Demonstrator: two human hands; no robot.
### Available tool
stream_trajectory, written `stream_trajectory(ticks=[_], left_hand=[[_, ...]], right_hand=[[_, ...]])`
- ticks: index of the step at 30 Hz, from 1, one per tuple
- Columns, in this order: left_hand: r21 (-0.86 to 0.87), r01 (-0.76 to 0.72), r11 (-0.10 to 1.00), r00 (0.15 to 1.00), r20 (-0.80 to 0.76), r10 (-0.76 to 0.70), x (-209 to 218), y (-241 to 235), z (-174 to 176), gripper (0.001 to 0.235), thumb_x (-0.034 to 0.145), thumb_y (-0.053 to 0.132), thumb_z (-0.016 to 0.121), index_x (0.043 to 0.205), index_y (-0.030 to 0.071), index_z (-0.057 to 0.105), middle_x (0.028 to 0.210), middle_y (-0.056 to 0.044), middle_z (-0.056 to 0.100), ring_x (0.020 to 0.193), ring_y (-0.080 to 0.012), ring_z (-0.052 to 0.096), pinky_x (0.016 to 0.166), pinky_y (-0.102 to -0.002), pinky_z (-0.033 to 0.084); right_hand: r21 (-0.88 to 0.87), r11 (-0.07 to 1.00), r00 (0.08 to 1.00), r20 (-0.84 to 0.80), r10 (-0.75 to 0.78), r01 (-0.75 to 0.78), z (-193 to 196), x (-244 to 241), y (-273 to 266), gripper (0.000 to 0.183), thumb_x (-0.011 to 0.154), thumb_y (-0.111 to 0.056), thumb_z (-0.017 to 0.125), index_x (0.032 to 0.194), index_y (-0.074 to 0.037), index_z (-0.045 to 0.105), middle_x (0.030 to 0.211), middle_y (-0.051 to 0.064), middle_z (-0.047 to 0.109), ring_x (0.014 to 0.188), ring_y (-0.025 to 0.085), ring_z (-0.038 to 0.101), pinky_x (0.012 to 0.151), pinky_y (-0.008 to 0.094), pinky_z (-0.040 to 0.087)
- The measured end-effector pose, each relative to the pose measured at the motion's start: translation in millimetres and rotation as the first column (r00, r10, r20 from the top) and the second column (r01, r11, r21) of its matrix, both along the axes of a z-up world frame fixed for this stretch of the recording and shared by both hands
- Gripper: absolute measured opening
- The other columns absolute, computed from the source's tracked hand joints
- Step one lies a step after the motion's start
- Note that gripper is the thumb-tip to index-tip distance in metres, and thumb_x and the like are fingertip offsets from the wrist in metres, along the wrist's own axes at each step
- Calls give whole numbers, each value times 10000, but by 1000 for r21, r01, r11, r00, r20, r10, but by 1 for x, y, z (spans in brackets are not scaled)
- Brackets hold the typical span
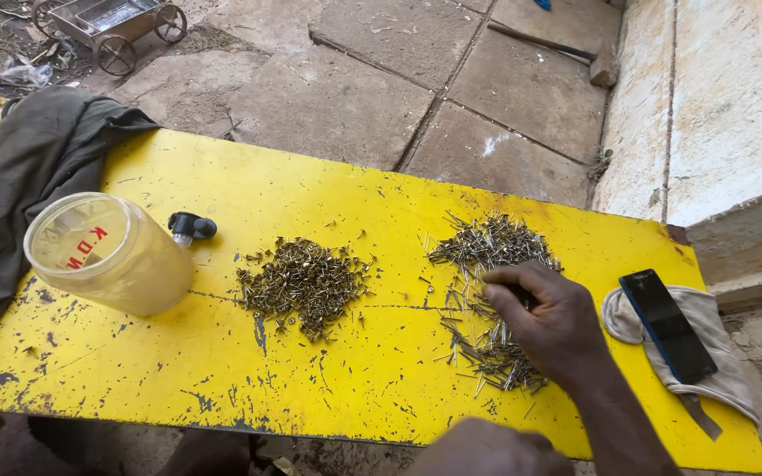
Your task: The person sits at a yellow table and sorts small metal parts into two separate piles using both hands. The person picks up individual pieces from a mixed pile and places them into either a brass-colored pile or a silver-colored pile.
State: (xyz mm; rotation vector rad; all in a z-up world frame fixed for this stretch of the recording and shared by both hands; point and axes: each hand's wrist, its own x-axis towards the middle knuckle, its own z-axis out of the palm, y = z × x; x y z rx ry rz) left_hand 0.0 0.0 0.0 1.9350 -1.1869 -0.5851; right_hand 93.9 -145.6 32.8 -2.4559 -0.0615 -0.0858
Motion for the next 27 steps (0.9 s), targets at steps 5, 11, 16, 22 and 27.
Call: stream_trajectory(ticks=[5,11,16,22,27], left_hand=[[-28,-526,850,846,80,527,40,51,-12,165,892,249,613,1033,226,697,1024,-53,755,875,-352,728,714,-529,539],[19,-720,694,683,196,703,52,93,-18,168,959,247,649,1072,184,755,959,-63,679,834,-339,701,701,-531,541],[6,-681,732,708,257,657,49,90,-27,170,938,215,683,1089,182,755,967,-66,624,926,-332,656,753,-521,547],[63,-722,689,687,184,703,54,89,-27,179,911,250,698,1072,202,760,994,-58,641,902,-348,679,714,-561,537],[25,-737,675,665,210,717,50,84,-32,99,930,255,703,948,210,789,873,-43,674,811,-323,690,687,-515,532]], right_hand=[[-136,987,996,-41,75,-80,-13,-10,-42,168,880,-267,793,1006,-188,872,961,-44,833,900,111,774,827,284,566],[-204,966,973,-200,118,-159,-7,-19,-32,214,876,-336,771,1010,-220,891,910,-45,757,856,138,736,785,314,544],[-330,932,962,-267,58,-148,-12,-20,-20,210,864,-374,739,1008,-300,874,919,-80,715,849,140,733,787,361,566],[-287,952,966,-259,27,-103,2,-23,-13,140,874,-299,688,932,-233,798,952,-50,737,833,153,712,774,349,554],[-301,952,985,-137,-100,55,12,-23,-7,134,900,-309,710,973,-256,809,884,-77,848,827,149,779,769,364,564]])
